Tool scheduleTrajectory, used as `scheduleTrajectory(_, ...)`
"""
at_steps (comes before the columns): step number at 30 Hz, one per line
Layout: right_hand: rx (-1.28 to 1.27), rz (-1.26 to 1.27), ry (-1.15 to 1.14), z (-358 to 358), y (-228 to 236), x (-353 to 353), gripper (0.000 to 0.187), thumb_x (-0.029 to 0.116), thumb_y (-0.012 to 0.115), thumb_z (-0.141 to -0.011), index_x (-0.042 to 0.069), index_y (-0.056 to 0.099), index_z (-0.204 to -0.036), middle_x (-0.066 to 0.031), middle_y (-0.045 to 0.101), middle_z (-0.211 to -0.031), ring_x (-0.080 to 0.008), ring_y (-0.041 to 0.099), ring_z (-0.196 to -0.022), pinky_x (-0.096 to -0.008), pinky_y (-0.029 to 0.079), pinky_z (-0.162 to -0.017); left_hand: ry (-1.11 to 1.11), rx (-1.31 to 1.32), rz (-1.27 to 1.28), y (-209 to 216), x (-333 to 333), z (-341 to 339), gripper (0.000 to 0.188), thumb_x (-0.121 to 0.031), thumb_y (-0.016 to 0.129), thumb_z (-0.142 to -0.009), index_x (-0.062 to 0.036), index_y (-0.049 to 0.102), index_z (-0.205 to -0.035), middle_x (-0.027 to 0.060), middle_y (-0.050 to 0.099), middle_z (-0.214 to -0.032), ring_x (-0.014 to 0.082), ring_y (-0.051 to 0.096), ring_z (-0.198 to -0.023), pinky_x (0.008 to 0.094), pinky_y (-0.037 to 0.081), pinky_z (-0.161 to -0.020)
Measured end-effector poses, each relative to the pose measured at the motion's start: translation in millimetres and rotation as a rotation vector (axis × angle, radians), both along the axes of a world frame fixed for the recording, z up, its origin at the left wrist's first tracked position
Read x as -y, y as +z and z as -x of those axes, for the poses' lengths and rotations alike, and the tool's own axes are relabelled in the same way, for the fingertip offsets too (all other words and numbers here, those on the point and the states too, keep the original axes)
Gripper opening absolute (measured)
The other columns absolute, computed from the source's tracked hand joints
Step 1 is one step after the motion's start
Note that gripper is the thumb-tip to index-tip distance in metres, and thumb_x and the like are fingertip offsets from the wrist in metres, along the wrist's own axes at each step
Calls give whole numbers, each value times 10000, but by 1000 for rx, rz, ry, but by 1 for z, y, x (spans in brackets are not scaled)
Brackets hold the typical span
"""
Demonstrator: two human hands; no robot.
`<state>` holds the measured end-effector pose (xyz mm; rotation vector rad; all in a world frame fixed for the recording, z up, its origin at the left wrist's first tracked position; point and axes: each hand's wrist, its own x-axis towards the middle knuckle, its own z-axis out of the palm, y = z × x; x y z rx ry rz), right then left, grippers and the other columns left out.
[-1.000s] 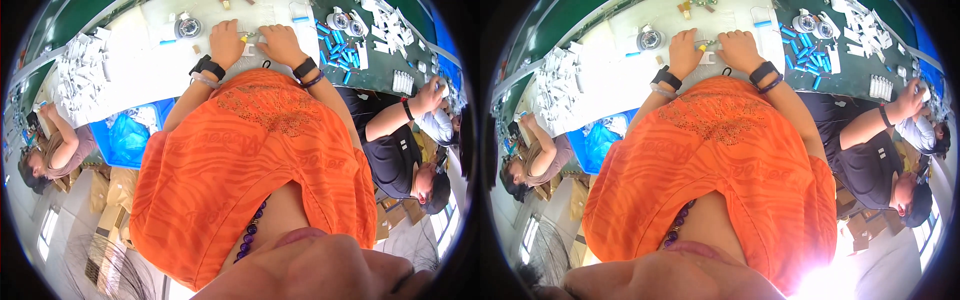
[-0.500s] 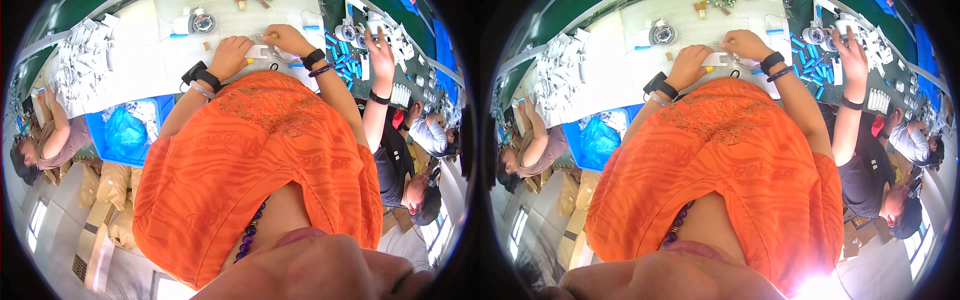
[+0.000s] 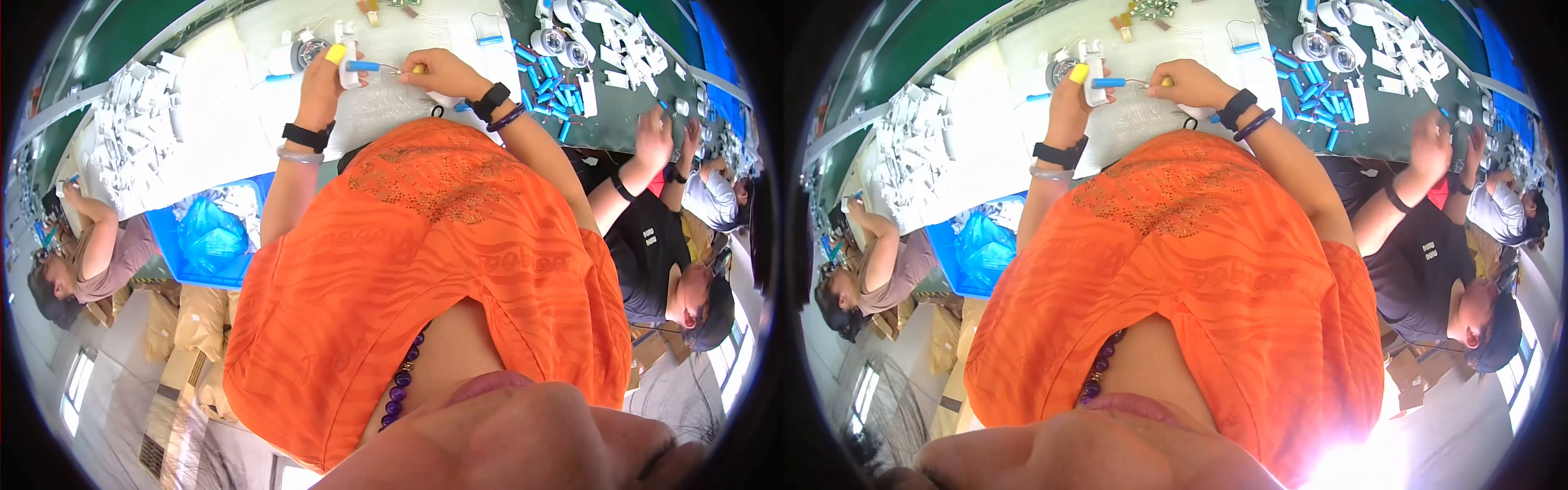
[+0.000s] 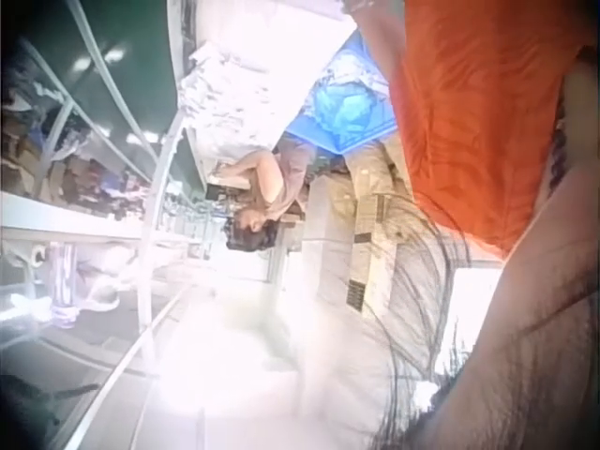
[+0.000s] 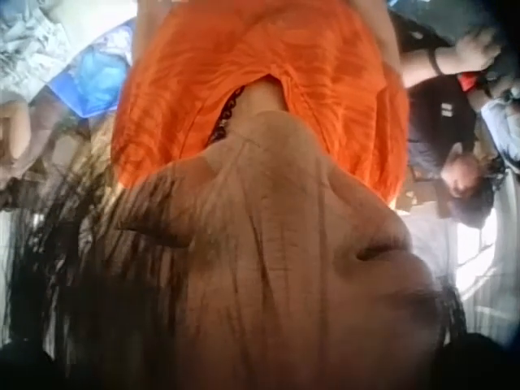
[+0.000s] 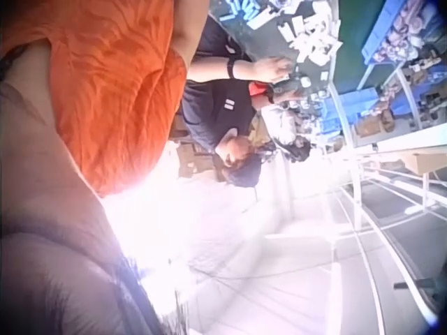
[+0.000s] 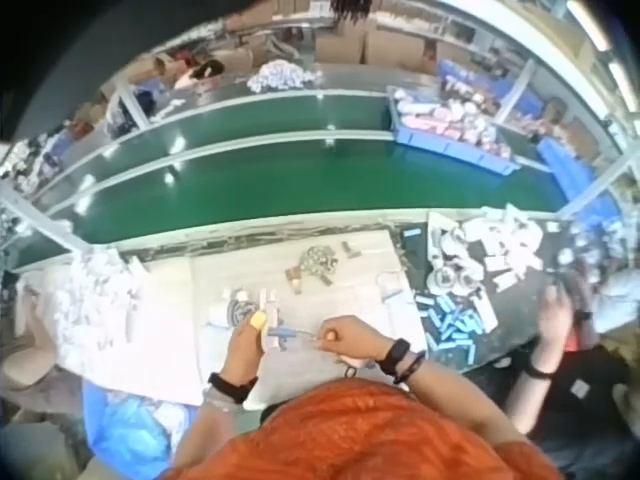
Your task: Assemble small electronic fan components at a factory workbench using hand tools and adhesive tape.
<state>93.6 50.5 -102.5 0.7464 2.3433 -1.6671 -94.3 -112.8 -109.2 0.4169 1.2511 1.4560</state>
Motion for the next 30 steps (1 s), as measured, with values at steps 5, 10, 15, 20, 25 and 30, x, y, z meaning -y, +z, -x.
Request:
scheduleTrajectory(5,-42,-217,-2,-7,-8,-1,288,344,688,-829,70,664,-911,-123,664,-803,-264,637,-764,-365,497,-691,28,-165,145,17,-3,8,317,-206,447,-958,6,560,-1165,106,636,-939,169,619,-698,305,521,-617)
scheduleTrajectory(10,-47,-480,47,-8,-18,6,317,353,676,-823,85,642,-989,-125,657,-905,-316,635,-852,-401,499,-735,-93,-752,263,-11,7,1,330,-155,547,-911,-9,551,-1207,100,632,-857,148,578,-607,289,469,-586)
scheduleTrajectory(15,-366,-604,-104,-30,-8,-11,349,320,669,-828,75,635,-1074,-139,642,-996,-327,620,-925,-412,499,-800,-151,-1177,143,-23,-8,-15,438,-88,598,-857,7,507,-1275,173,592,-1130,245,611,-907,335,500,-771)
scheduleTrajectory(20,-257,-851,-594,-105,-6,-81,271,259,652,-836,62,657,-1022,-155,646,-997,-339,614,-963,-403,497,-841,-183,-1422,221,-16,-31,-28,504,-102,630,-825,-8,477,-1296,190,540,-1212,348,555,-1048,408,472,-869)
scheduleTrajectory(25,387,-1268,-685,-136,1,-132,484,488,671,-794,90,647,-1068,-119,662,-1024,-309,622,-1011,-498,454,-835,-228,-1587,188,8,-48,-40,575,-91,676,-769,-19,466,-1299,204,464,-1307,399,481,-1148,447,433,-941)
scheduleTrajectory(30,679,-1233,-386,-135,-20,-152,574,563,662,-761,80,639,-1068,-92,672,-1043,-257,633,-1014,-510,424,-835,-255,-1516,69,16,-64,-48,543,-51,668,-755,-31,509,-1273,194,443,-1339,385,442,-1197,461,382,-1000)
